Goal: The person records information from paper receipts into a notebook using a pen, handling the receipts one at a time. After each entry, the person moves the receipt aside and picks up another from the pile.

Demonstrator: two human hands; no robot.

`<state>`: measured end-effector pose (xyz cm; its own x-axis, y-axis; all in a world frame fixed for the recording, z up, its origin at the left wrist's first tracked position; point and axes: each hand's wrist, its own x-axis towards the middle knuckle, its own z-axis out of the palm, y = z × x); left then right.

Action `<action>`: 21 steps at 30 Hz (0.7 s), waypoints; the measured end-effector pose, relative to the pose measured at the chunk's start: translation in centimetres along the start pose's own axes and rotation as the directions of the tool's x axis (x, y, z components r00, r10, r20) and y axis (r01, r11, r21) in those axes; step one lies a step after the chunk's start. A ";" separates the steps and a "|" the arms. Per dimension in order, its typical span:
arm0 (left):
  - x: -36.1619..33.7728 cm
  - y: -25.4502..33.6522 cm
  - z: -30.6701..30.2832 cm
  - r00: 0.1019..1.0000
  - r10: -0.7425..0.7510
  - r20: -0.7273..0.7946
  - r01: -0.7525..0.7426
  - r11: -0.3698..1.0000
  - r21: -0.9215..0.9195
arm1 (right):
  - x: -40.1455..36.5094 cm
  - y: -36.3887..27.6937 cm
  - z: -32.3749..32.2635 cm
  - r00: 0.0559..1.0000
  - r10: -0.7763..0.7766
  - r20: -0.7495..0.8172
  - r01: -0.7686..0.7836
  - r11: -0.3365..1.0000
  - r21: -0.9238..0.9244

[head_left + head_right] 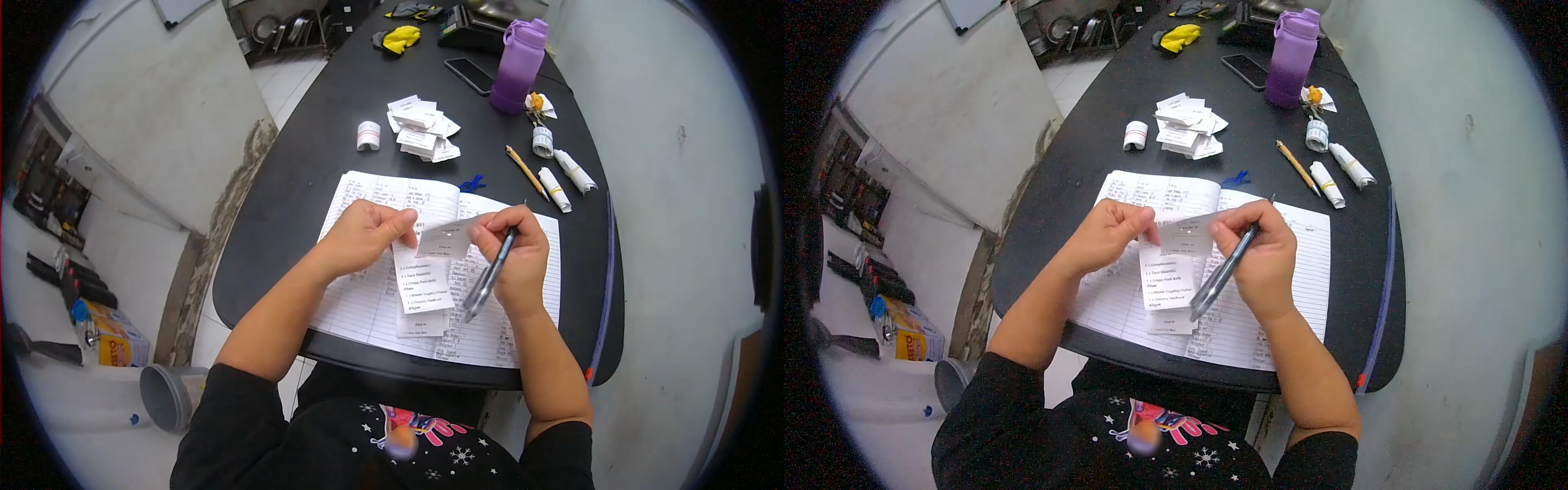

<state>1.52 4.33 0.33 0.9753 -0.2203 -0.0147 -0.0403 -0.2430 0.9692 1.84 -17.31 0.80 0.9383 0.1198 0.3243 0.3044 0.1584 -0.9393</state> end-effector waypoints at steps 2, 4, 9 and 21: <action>0.1 0.2 -0.1 0.998 -0.054 0.036 0.050 0.994 0.094 | 0.4 0.3 -0.4 0.997 0.072 -0.028 -0.068 0.988 0.135; 0.2 0.3 0.1 0.987 -0.139 0.081 0.117 0.966 0.231 | 0.6 0.6 -0.7 0.989 0.147 -0.006 -0.139 0.945 0.297; 0.0 0.1 0.5 0.992 0.033 0.124 -0.065 0.964 0.258 | 1.2 1.3 -1.0 0.972 0.234 -0.029 -0.199 0.878 0.436; 0.6 -0.8 -0.7 0.986 0.132 -0.105 -0.132 0.991 0.006 | 12.9 2.2 1.1 0.993 -0.001 -0.115 -0.011 0.994 -0.104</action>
<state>2.27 5.03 -0.26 0.9789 -0.1499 0.1388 -0.1696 -0.2171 0.9613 14.46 -14.31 3.08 0.9507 0.0065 0.3100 0.3093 0.0538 -0.9495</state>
